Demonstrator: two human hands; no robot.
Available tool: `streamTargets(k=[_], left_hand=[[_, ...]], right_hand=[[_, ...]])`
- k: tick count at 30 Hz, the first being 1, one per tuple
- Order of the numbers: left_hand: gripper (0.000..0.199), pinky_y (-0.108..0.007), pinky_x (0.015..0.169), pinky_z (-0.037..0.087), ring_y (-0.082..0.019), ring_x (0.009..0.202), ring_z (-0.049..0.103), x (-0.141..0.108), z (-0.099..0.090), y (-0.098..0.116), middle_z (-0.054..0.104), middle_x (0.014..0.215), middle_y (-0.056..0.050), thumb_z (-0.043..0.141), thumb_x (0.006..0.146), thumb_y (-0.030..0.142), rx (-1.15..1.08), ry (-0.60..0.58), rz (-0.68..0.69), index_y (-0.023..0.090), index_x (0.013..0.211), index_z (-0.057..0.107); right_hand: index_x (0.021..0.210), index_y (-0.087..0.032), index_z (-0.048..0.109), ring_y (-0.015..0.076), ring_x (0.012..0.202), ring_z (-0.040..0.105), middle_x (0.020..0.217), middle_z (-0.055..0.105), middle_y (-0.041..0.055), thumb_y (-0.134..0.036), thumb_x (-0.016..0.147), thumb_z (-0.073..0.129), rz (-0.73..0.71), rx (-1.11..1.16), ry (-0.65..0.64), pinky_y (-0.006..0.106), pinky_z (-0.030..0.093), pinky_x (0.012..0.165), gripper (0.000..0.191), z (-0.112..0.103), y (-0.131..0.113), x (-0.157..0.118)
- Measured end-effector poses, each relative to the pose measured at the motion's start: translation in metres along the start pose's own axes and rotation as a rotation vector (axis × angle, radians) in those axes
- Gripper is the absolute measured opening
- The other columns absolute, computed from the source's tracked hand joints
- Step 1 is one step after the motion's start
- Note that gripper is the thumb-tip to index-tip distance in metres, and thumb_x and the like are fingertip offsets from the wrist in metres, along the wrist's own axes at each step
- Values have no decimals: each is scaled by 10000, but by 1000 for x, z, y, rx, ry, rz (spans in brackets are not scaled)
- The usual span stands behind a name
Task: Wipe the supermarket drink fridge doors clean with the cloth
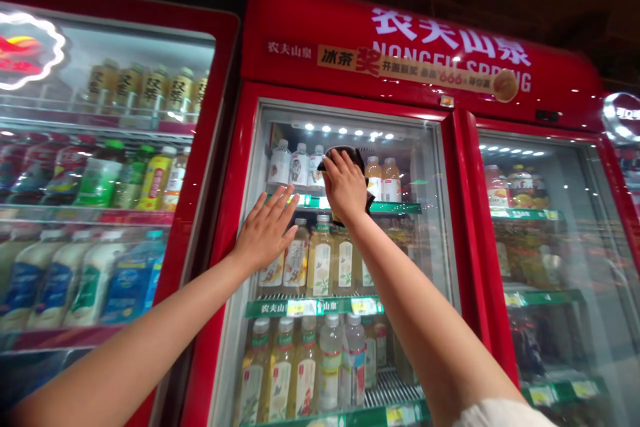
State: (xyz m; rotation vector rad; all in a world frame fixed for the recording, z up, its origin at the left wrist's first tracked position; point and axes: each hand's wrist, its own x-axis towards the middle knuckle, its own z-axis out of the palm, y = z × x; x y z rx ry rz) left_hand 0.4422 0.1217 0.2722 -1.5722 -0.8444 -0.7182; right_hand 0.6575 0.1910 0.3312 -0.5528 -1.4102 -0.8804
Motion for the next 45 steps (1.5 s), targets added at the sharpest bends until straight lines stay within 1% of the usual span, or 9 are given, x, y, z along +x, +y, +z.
streamTargets(k=[6,10,13,17,22,29,34,39,45], left_hand=[[669,-519,1299,187,-254,1565,248,-12,-7,-7,321,1666,-109,462,1002,312,-12,-13,16,185,1623,249],[640,-513,1301,185,-246,1562,260,-25,-12,-22,330,1665,-93,473,999,322,12,-3,38,209,1606,303],[630,-514,1290,219,-252,1555,280,-33,-13,-31,337,1663,-89,481,997,327,20,4,37,221,1598,322],[668,-491,1296,213,-246,1559,269,-39,-13,-34,352,1656,-98,479,996,308,-4,3,46,193,1618,264],[709,-476,1298,208,-246,1571,231,-46,-13,-35,307,1673,-121,489,991,318,-42,9,29,171,1628,213],[708,-450,1293,227,-254,1576,211,-59,-11,-43,280,1678,-160,499,990,336,-31,38,44,120,1608,230],[761,-468,1285,253,-282,1585,169,-66,-11,-42,216,1690,-188,519,981,350,-53,45,-4,97,1618,189],[780,-495,1284,248,-301,1587,138,-76,-13,-45,204,1688,-218,515,979,345,-63,49,-39,79,1618,156],[746,-485,1285,257,-296,1588,148,-81,-16,-47,227,1682,-223,495,977,319,-49,43,-23,44,1602,194]], right_hand=[[1385,-259,619,250,1472,445,1527,556,34,-320,1001,514,-383,62,-255,483,425,1194,403,-32,9,-43],[1361,-235,639,301,1458,461,1496,584,70,-257,959,505,-148,21,-94,554,453,1158,425,-25,19,-23],[1383,-209,625,323,1469,443,1521,555,90,-250,978,450,21,-19,-19,581,442,1156,443,0,-9,10],[1412,-224,600,289,1491,413,1564,509,61,-310,1028,421,-92,-2,-119,537,428,1178,432,14,-51,17],[1384,-258,625,255,1461,451,1516,567,47,-333,1030,460,-293,57,-206,495,423,1193,398,-9,-45,-28],[1345,-229,668,311,1362,540,1428,624,119,-260,989,475,52,11,41,551,465,1134,406,20,-54,7],[1410,-258,608,264,1472,441,1525,556,48,-291,1025,430,-101,57,-112,517,425,1180,425,27,-87,16],[1382,-235,624,234,1465,455,1523,559,42,-245,982,479,-317,75,-242,463,407,1207,426,6,-77,-4],[1434,-206,573,271,1503,397,1571,500,70,-219,986,428,-58,13,-108,524,405,1194,471,34,-90,33]])
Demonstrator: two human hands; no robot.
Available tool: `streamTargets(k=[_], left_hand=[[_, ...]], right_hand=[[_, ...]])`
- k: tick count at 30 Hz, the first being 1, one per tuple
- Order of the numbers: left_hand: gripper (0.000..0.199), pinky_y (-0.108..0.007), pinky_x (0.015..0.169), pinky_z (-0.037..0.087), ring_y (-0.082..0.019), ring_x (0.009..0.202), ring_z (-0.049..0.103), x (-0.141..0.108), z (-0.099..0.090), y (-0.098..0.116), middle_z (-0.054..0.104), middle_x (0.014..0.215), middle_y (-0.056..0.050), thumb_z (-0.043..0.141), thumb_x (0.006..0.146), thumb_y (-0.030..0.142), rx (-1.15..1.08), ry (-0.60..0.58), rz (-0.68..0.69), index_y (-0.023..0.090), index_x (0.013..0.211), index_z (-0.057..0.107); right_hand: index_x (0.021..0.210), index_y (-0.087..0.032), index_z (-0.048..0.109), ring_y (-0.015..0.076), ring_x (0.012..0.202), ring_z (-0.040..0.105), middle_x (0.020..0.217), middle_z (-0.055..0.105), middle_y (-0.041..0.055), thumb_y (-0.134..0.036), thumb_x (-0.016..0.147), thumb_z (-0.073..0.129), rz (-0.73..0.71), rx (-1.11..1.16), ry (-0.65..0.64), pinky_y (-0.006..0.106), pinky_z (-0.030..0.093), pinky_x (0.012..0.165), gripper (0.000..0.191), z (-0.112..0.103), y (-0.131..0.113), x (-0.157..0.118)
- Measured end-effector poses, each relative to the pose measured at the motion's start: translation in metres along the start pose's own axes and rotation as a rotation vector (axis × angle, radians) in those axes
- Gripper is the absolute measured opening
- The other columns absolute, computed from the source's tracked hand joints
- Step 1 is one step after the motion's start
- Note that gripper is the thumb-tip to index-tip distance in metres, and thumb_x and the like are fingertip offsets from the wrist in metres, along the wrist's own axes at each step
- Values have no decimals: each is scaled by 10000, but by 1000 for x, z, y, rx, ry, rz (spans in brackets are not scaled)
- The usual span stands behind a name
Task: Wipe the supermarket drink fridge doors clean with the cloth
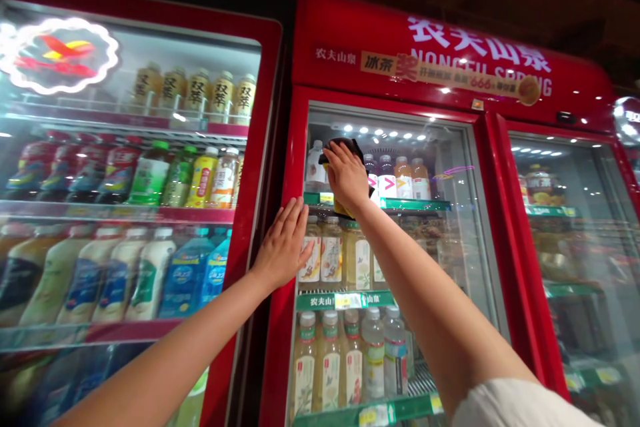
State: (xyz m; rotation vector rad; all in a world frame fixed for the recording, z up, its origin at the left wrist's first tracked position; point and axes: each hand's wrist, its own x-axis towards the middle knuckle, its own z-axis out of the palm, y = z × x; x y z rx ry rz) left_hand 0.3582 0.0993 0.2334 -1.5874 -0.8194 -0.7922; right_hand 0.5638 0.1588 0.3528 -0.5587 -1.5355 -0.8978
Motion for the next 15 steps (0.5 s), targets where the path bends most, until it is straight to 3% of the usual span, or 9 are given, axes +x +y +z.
streamTargets(k=[3,9,15], left_hand=[[695,-464,1283,275,-293,1575,210,-6,-2,0,289,1665,-214,487,977,322,19,-13,13,31,1573,282],[616,-451,1265,318,-295,1540,316,-19,-1,-3,411,1608,-213,458,993,343,58,-12,15,21,1515,405],[657,-439,1273,298,-287,1563,254,-21,2,-6,365,1637,-202,463,997,354,45,-6,41,27,1553,341]], right_hand=[[1448,-238,558,257,1507,391,1583,486,41,-239,1004,428,-79,17,-52,516,394,1201,463,5,-17,-1],[1468,-268,540,216,1509,388,1599,459,9,-261,1029,438,-340,38,-239,450,362,1232,450,-6,-31,-33],[1483,-242,525,251,1511,384,1599,460,43,-205,1011,438,-134,30,-138,512,364,1218,481,5,-40,14]])
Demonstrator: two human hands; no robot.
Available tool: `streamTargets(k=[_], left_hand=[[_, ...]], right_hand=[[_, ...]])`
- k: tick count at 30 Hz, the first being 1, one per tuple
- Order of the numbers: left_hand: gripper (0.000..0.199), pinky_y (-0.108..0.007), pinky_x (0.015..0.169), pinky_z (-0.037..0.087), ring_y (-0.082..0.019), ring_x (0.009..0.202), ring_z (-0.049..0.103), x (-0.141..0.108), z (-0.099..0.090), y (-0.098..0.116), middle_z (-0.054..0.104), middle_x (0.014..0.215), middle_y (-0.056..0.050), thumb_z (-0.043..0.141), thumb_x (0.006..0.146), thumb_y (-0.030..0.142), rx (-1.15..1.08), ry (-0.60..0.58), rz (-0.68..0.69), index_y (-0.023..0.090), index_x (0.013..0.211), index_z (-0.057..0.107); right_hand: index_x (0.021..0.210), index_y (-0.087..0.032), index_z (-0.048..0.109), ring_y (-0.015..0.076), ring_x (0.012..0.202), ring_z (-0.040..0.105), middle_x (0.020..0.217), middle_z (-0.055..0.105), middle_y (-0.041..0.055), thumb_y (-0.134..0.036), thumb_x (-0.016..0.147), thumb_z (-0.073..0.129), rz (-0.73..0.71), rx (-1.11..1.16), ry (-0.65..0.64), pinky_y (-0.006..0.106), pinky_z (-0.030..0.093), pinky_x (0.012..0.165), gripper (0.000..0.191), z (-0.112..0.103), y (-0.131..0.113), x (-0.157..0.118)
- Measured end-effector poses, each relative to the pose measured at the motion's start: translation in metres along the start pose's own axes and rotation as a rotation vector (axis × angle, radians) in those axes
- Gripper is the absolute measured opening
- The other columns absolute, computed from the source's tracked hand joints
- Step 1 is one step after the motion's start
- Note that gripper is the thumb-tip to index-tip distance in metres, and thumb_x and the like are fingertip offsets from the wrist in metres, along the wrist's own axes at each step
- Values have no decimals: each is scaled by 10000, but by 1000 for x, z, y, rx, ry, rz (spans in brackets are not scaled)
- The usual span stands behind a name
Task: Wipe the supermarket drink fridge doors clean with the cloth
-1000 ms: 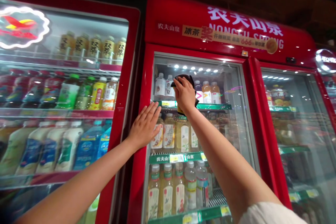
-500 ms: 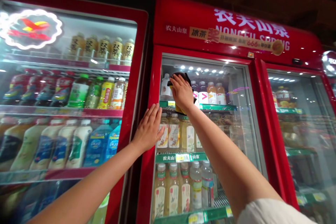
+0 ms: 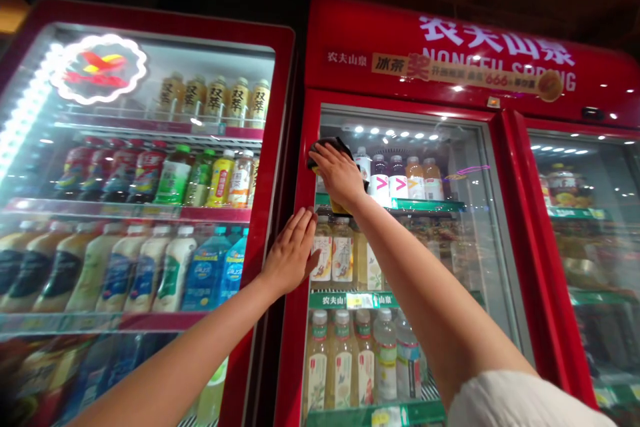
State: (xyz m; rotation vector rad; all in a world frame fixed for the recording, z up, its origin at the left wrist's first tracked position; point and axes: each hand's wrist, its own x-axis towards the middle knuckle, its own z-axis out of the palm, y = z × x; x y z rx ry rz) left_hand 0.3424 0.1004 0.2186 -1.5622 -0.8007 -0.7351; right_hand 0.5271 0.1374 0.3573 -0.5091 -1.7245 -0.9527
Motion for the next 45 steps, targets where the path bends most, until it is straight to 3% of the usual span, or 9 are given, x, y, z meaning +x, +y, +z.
streamTargets(k=[3,10,19,26,31,34,39,42,45], left_hand=[[671,-444,1277,295,-279,1568,240,-3,1,2,347,1652,-181,469,992,340,-22,7,-6,57,1578,302],[615,-423,1258,347,-273,1495,398,-19,2,8,461,1585,-174,501,970,300,-11,28,-12,67,1532,407],[622,-409,1276,297,-266,1518,359,-23,-6,1,456,1593,-161,451,1007,375,61,5,63,57,1539,395],[677,-503,1284,270,-297,1542,309,-27,-19,0,419,1608,-183,521,966,278,-47,27,-35,99,1581,300],[754,-521,1268,294,-289,1578,204,-10,-29,-5,314,1653,-211,437,986,203,-195,119,-124,130,1634,60],[756,-502,1267,300,-268,1589,158,15,-27,1,254,1682,-204,401,973,171,-292,99,-127,136,1635,38],[771,-603,1267,190,-402,1577,61,65,-15,41,168,1665,-323,509,945,254,-274,8,-440,-11,1591,180],[873,-681,1242,130,-471,1559,-15,91,-11,55,83,1690,-299,632,901,374,-207,-1,-565,55,1605,226],[817,-685,1245,114,-456,1571,5,109,-8,49,106,1712,-225,677,877,358,-154,-4,-554,144,1586,333]], right_hand=[[1468,-228,543,262,1512,381,1598,463,57,-209,1013,432,3,13,10,524,357,1216,468,1,-4,2],[1408,-253,604,227,1486,424,1554,525,22,-255,1042,419,-283,-16,-133,447,372,1209,410,-7,-17,-42],[1350,-192,647,282,1465,440,1490,591,75,-235,1011,448,-135,29,-4,494,378,1187,396,8,-14,25],[1372,-244,632,246,1447,469,1457,623,43,-263,1013,442,-329,151,-153,477,337,1217,407,5,-27,-29],[1603,-251,331,255,1503,397,1573,497,65,-436,1041,346,-180,516,-156,530,279,1253,592,2,-29,-42],[1617,-304,283,230,1517,374,1542,537,47,-607,1029,316,21,881,-85,522,263,1270,662,1,-33,-43],[1463,-313,537,263,1379,559,1490,593,69,-796,919,395,388,1276,102,521,426,1182,741,-6,-24,-49],[1181,-230,731,296,1180,694,1297,721,119,-788,853,550,497,1176,233,511,555,1030,672,-14,-7,-59],[1031,-211,775,295,1072,733,1107,786,117,-727,858,603,501,1007,289,473,610,893,571,-26,7,-76]])
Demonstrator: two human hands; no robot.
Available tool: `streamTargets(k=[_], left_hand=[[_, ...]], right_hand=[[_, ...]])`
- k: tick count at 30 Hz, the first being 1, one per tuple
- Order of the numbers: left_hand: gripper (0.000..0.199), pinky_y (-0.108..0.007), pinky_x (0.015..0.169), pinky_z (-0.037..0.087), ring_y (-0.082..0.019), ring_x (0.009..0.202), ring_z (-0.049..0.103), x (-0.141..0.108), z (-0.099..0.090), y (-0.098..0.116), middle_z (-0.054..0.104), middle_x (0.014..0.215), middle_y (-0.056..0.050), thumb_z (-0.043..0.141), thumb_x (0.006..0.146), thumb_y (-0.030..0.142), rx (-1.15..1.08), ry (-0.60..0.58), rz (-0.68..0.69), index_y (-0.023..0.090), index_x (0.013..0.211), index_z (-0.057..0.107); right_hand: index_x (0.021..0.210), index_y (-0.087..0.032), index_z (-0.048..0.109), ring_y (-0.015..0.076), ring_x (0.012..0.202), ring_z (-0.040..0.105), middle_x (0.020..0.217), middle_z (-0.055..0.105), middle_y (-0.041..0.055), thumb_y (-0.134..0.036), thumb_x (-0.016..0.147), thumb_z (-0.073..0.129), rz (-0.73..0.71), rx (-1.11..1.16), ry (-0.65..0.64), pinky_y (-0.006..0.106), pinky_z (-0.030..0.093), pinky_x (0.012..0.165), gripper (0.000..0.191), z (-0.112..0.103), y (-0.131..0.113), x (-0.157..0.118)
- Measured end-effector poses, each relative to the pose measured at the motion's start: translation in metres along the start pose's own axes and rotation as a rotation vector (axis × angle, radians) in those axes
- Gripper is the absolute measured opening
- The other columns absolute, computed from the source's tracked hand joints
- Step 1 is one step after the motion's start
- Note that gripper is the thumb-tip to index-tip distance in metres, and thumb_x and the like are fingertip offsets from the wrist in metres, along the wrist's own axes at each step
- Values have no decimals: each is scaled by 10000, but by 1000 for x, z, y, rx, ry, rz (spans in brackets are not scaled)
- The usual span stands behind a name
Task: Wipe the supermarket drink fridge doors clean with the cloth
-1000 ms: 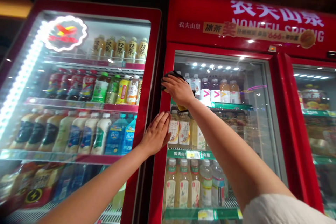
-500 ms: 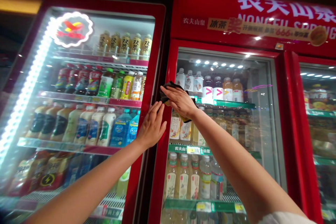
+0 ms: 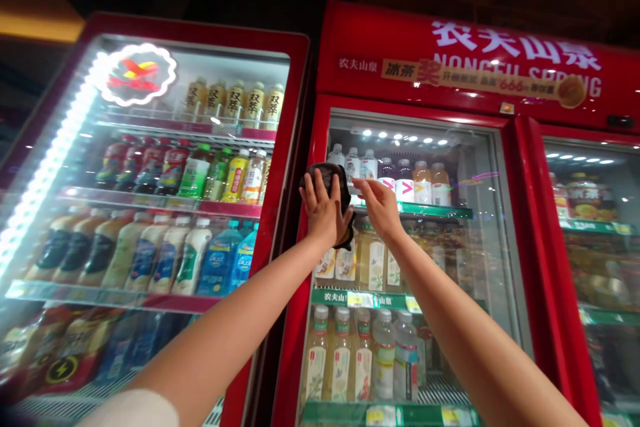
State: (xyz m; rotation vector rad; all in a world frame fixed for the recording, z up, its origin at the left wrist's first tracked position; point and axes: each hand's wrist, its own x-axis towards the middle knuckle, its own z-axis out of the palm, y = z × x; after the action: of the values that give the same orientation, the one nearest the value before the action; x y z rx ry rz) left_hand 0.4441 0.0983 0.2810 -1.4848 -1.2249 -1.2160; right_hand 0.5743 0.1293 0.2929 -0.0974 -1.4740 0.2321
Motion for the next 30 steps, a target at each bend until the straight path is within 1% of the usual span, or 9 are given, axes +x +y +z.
streamTargets(k=[4,8,10,12,16,18,24,27,30], left_hand=[[551,-685,1236,199,-433,1573,124,0,3,-14,230,1691,-194,579,947,290,9,81,41,176,1482,508],[525,-706,1211,257,-434,1568,149,-36,11,-29,260,1682,-189,565,953,281,20,163,106,188,1468,519],[558,-712,1209,254,-430,1573,127,-43,14,-33,252,1688,-179,587,938,289,30,173,163,200,1482,500],[590,-719,1209,238,-434,1575,110,-33,15,-32,239,1693,-179,607,925,322,34,184,178,197,1489,487],[591,-736,1200,222,-461,1564,125,10,14,-25,234,1690,-198,596,932,387,21,238,105,172,1475,502],[569,-719,1207,231,-452,1565,134,14,13,-24,239,1691,-190,583,938,371,23,246,98,175,1468,513],[558,-663,1244,219,-403,1574,157,-40,8,-35,272,1688,-153,589,930,329,88,76,330,206,1470,527],[570,-674,1245,198,-416,1571,158,-29,9,-23,264,1689,-159,607,914,324,102,65,297,196,1465,536],[576,-701,1240,172,-436,1567,155,1,20,8,274,1682,-175,593,928,353,86,117,172,170,1470,531]], right_hand=[[1030,-238,788,268,1026,747,1091,796,93,-554,953,563,-127,-285,-39,459,602,897,395,-35,-8,-24],[963,-262,801,263,1009,744,1108,795,75,-390,991,517,-294,-637,-177,476,601,896,313,-68,-18,-51],[935,-268,801,267,1034,734,1119,792,65,-353,994,507,-369,-758,-228,481,609,891,312,-79,-21,-59],[923,-265,800,270,1064,725,1128,790,61,-331,995,504,-426,-841,-265,480,614,894,311,-87,-24,-60],[952,-255,804,282,1090,718,1157,781,70,-293,994,498,-477,-934,-273,490,616,901,312,-96,-26,-54],[972,-253,805,288,1084,721,1166,779,73,-285,990,498,-483,-967,-269,506,615,898,309,-103,-23,-54],[1009,-229,800,310,1153,699,1235,756,69,-260,978,512,-488,-1023,-316,534,605,941,291,-134,-4,-66],[978,-241,803,305,1130,707,1217,763,72,-282,990,494,-479,-1035,-289,526,615,917,312,-145,-2,-63],[963,-248,801,297,1097,715,1191,772,65,-301,997,482,-462,-1020,-239,511,620,894,326,-150,-4,-55]])
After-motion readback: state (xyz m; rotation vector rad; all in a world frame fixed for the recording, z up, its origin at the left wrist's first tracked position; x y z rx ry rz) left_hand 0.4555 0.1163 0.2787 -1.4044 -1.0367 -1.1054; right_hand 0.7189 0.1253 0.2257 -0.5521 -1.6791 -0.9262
